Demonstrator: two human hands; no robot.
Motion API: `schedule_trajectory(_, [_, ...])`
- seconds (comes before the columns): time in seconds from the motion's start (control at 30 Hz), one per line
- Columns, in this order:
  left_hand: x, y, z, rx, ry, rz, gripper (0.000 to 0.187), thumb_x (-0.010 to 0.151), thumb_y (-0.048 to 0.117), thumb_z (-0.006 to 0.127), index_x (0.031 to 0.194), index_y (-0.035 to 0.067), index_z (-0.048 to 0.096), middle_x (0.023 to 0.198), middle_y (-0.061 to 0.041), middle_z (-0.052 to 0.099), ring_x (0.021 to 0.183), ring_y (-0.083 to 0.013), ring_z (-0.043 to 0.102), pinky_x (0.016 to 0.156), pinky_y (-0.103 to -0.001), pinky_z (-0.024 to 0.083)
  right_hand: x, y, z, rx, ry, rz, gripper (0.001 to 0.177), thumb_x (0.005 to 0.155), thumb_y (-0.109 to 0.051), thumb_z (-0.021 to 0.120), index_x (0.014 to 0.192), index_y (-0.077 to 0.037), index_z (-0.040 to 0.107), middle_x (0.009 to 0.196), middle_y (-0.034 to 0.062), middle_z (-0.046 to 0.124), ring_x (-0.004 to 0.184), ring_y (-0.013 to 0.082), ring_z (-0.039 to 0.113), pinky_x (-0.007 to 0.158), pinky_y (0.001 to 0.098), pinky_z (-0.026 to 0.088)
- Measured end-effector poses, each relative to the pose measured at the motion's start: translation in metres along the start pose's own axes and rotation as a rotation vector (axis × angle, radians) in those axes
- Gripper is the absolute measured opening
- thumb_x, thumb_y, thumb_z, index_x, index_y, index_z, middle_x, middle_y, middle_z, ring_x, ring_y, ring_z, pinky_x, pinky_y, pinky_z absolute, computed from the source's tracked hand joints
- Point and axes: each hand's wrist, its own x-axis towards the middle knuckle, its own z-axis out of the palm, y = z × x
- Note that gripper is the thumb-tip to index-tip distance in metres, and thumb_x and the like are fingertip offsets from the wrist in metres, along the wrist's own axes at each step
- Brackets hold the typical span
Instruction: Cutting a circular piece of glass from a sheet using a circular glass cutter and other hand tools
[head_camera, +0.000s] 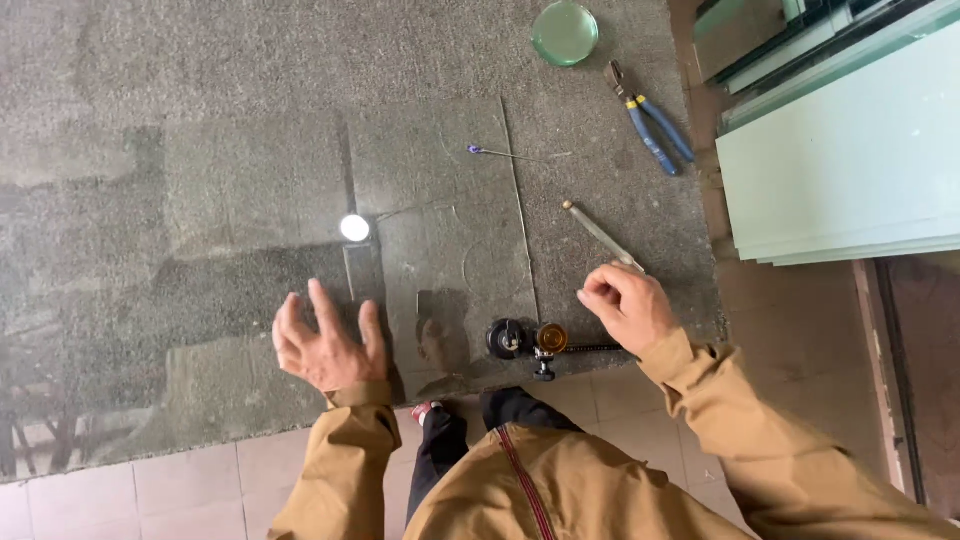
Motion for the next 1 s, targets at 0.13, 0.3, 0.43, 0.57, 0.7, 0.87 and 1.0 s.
schedule_trajectory(0.13, [0.01,0.007,-0.008,0.085,-0.177,-0.214,0.079,0.099,0.062,0.056,0.16,0.014,0.04,0.157,-0.022,0.032,0.142,-0.0438,0.03,0.107,-0.058,0.024,-0.052,0.017,0.003,-0.114,-0.085,-0.106,0.029,0.082,-0.038,0.082,0.099,-0.018,0.071,0.096,0.0006,0.068,0.092,0.0248,0.066,0.08,0.0392,0.058])
schedule_trajectory(0.3, [0.021,0.019,-0.017,0.124,-0.364,-0.262,0.09,0.097,0.067,0.049,0.163,0.009,0.028,0.162,-0.027,0.023,0.148,-0.0441,0.02,0.116,-0.059,0.012,-0.072,0.045,0.026,-0.232,-0.09,-0.266,0.025,0.088,-0.042,0.075,0.09,-0.017,0.067,0.094,-0.0016,0.061,0.095,0.0245,0.06,0.088,0.039,0.053])
schedule_trajectory(0.43, [0.025,0.028,-0.011,0.157,-0.234,-0.153,0.087,0.102,0.063,0.047,0.161,0.001,0.036,0.16,-0.032,0.033,0.149,-0.0474,0.028,0.117,-0.062,0.017,-0.05,0.028,0.017,-0.114,-0.013,-0.323,0.023,0.086,-0.034,0.078,0.088,-0.013,0.07,0.086,0.0019,0.063,0.09,0.0254,0.057,0.082,0.0384,0.051])
schedule_trajectory(0.57, [0.023,0.03,-0.013,0.184,-0.216,-0.155,0.087,0.105,0.068,0.039,0.164,0.004,0.029,0.164,-0.03,0.031,0.153,-0.0466,0.026,0.121,-0.065,0.02,-0.019,0.015,0.002,-0.128,0.024,-0.433,0.023,0.083,-0.019,0.085,0.094,-0.007,0.07,0.092,0.007,0.061,0.091,0.0291,0.05,0.082,0.0417,0.049])
schedule_trajectory(0.7, [0.024,0.03,-0.015,0.191,-0.223,-0.173,0.09,0.102,0.068,0.039,0.163,0.002,0.032,0.163,-0.032,0.034,0.153,-0.0462,0.027,0.119,-0.065,0.019,0.004,0.018,-0.019,-0.21,-0.113,-0.455,0.035,0.078,-0.039,0.088,0.087,-0.014,0.066,0.096,0.0034,0.059,0.092,0.0254,0.049,0.082,0.0402,0.047])
schedule_trajectory(0.87, [0.026,0.032,-0.015,0.185,-0.211,-0.181,0.092,0.099,0.067,0.044,0.163,0.001,0.032,0.163,-0.029,0.034,0.153,-0.0445,0.029,0.12,-0.064,0.02,0.102,0.009,-0.04,-0.059,-0.133,-0.315,0.01,0.094,-0.016,0.073,0.095,-0.007,0.071,0.097,0.0095,0.071,0.068,0.0161,0.063,0.061,0.0299,0.056])
schedule_trajectory(1.0, [0.023,0.027,-0.015,0.211,-0.237,-0.189,0.093,0.099,0.068,0.046,0.163,0.002,0.031,0.164,-0.027,0.033,0.154,-0.0432,0.028,0.12,-0.064,0.022,0.188,0.01,-0.01,-0.119,-0.06,-0.328,0.012,0.102,-0.012,0.072,0.101,-0.007,0.061,0.098,0.0078,0.061,0.077,0.0189,0.059,0.066,0.0343,0.049])
